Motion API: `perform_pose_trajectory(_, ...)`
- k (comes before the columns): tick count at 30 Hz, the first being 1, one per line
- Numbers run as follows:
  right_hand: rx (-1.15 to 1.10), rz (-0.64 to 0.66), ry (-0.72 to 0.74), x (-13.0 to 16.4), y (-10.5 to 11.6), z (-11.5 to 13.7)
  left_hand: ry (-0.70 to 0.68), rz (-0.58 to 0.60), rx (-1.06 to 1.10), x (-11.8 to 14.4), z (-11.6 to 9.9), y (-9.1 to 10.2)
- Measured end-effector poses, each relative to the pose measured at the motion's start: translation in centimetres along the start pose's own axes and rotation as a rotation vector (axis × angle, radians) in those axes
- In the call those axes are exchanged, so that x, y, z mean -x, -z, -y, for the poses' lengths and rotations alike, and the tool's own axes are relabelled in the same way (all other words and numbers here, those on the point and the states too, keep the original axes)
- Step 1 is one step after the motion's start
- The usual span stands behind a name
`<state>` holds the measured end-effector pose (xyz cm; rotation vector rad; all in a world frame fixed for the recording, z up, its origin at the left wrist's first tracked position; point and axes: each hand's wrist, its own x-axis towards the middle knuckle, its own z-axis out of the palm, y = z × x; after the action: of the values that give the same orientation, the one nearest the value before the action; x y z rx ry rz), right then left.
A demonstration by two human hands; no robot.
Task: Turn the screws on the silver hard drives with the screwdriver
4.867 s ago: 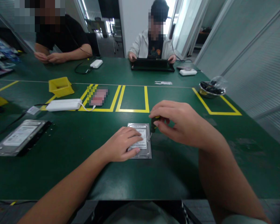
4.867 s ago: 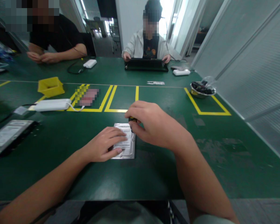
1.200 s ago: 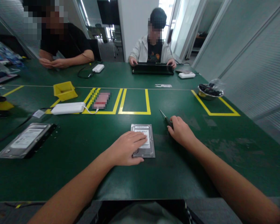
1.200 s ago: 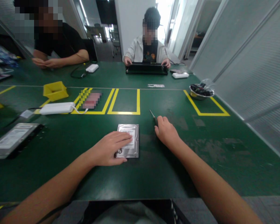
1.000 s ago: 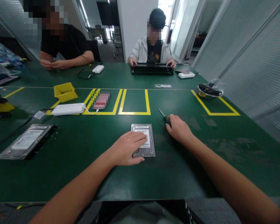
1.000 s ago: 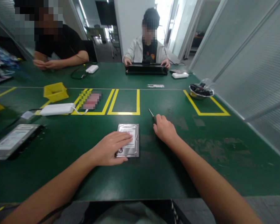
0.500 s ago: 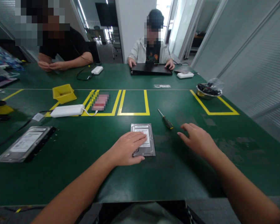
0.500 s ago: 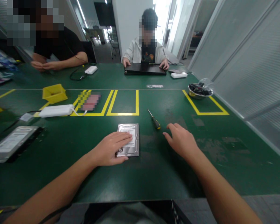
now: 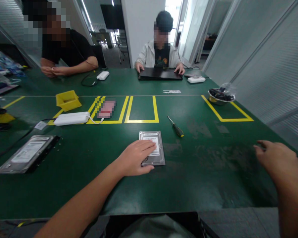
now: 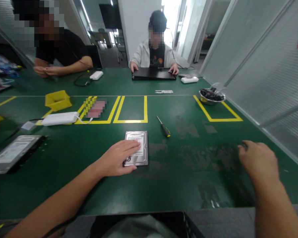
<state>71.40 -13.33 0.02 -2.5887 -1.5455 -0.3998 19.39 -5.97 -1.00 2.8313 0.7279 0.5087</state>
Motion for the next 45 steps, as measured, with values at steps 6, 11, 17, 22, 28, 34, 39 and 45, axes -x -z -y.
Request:
perform_pose_trajectory(6, -0.079, 0.121, -0.087, -2.4, -1.4, -1.7, -0.002, 0.002, 0.005, -0.1, 0.0, 0.1)
perform_pose_trajectory(11, -0.103, 0.19, -0.1, -2.8, -1.9, -1.8, -0.002, -0.009, 0.013, 0.0, 0.0, 0.0)
perform_pose_trajectory(17, -0.095, 0.212, -0.15, -3.2, -1.9, -1.5, -0.006, -0.01, 0.014, 0.0, 0.1, 0.0)
perform_pose_trajectory(22, -0.069, 0.223, -0.201, -3.2, -1.4, -1.0, -0.007, -0.004, 0.009, 0.0, 0.1, 0.0)
perform_pose_trajectory(28, -0.015, 0.24, -0.242, -3.3, -0.7, 0.4, -0.002, -0.004, 0.02, 0.0, 0.0, 0.1)
perform_pose_trajectory(34, -0.029, 0.195, -0.158, -3.1, 2.0, 4.6, -0.005, -0.021, 0.022, 0.1, 0.0, -0.1)
perform_pose_trajectory(39, -0.222, 0.131, 0.233, -0.4, 5.6, 12.5, -0.003, -0.007, 0.02, 0.1, 0.0, 0.2)
perform_pose_trajectory(45, -0.65, 0.215, 0.666, 5.4, 8.2, 23.5, -0.043, -0.105, 0.044, 0.1, -0.4, 0.5)
